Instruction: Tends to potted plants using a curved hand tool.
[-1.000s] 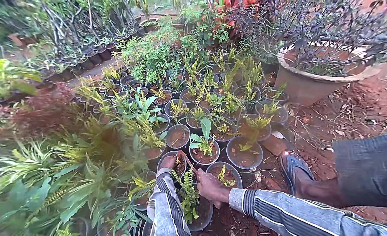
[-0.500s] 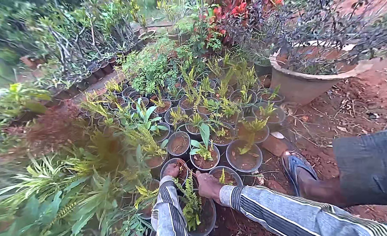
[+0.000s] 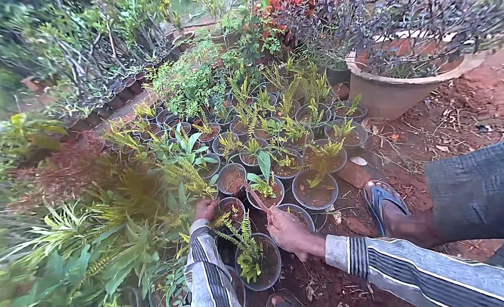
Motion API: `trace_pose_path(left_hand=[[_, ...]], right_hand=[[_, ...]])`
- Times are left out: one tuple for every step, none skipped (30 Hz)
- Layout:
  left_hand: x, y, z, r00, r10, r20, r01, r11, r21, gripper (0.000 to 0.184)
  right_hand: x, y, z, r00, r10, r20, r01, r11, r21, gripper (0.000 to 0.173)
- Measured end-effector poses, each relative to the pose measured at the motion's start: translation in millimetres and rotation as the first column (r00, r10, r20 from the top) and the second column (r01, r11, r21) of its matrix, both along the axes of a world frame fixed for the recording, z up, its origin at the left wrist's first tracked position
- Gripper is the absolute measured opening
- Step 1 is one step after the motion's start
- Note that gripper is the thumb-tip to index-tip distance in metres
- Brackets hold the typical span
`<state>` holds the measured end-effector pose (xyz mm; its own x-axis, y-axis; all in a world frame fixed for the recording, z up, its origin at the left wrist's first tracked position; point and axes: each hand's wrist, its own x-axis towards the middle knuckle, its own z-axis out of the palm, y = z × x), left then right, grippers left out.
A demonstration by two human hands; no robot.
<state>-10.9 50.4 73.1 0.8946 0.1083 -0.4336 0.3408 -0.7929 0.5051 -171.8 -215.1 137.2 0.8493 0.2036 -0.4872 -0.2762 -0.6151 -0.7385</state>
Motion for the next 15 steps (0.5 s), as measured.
trace_pose_path(left_hand=[[2, -1, 9, 0.999, 0.037, 0.033, -0.035, 0.999, -0.038, 0.033], [4, -4, 20, 0.997, 0.059, 0.050, -0.056, 0.996, -0.062, 0.030], [6, -8, 32, 0.996, 0.067, 0.060, -0.063, 0.995, -0.074, 0.029], [6, -13, 44, 0.996, 0.061, 0.066, -0.055, 0.995, -0.087, 0.029], [5, -17, 57, 0.995, 0.054, 0.081, -0.045, 0.993, -0.109, 0.029], [4, -22, 70, 0.992, 0.061, 0.106, -0.044, 0.986, -0.159, 0.028], [-1, -26, 82, 0.983, 0.082, 0.165, -0.041, 0.971, -0.235, 0.027], [-6, -28, 92, 0.966, 0.117, 0.232, -0.030, 0.937, -0.348, 0.025], [-8, -28, 100, 0.942, 0.156, 0.297, 0.010, 0.872, -0.490, 0.023], [-11, -30, 108, 0.917, 0.193, 0.349, 0.074, 0.776, -0.626, 0.023], [-14, -36, 118, 0.899, 0.215, 0.381, 0.139, 0.685, -0.715, 0.024], [-18, -43, 126, 0.891, 0.217, 0.399, 0.187, 0.626, -0.757, 0.025], [-21, -51, 130, 0.892, 0.203, 0.405, 0.211, 0.605, -0.768, 0.024], [-23, -59, 129, 0.902, 0.179, 0.393, 0.208, 0.617, -0.759, 0.022], [-23, -68, 124, 0.921, 0.147, 0.361, 0.183, 0.655, -0.733, 0.017]], right_hand=[[-8, -7, 9, 1.000, 0.005, -0.012, -0.004, 0.999, 0.036, 0.030], [-18, -12, 18, 0.999, 0.016, -0.031, -0.014, 0.998, 0.063, 0.029], [-30, -16, 26, 0.999, 0.022, -0.042, -0.019, 0.996, 0.086, 0.029], [-44, -20, 32, 0.998, 0.027, -0.055, -0.021, 0.994, 0.111, 0.029], [-58, -26, 37, 0.997, 0.040, -0.059, -0.032, 0.990, 0.134, 0.030], [-72, -32, 39, 0.997, 0.048, -0.052, -0.040, 0.988, 0.151, 0.029], [-86, -40, 34, 0.998, 0.047, -0.031, -0.040, 0.983, 0.177, 0.029], [-100, -48, 27, 1.000, 0.028, -0.007, -0.025, 0.976, 0.217, 0.030], [-113, -56, 19, 1.000, -0.015, 0.014, 0.010, 0.963, 0.269, 0.030], [-123, -62, 10, 0.997, -0.080, 0.019, 0.069, 0.944, 0.321, 0.030], [-128, -66, 4, 0.987, -0.159, -0.003, 0.149, 0.916, 0.372, 0.028], [-129, -67, -1, 0.967, -0.249, -0.048, 0.246, 0.874, 0.420, 0.027], [-127, -66, -3, 0.937, -0.332, -0.105, 0.342, 0.821, 0.458, 0.026], [-122, -65, -2, 0.904, -0.395, -0.160, 0.422, 0.772, 0.476, 0.025], [-114, -64, -1, 0.874, -0.445, -0.196, 0.482, 0.737, 0.474, 0.024]])
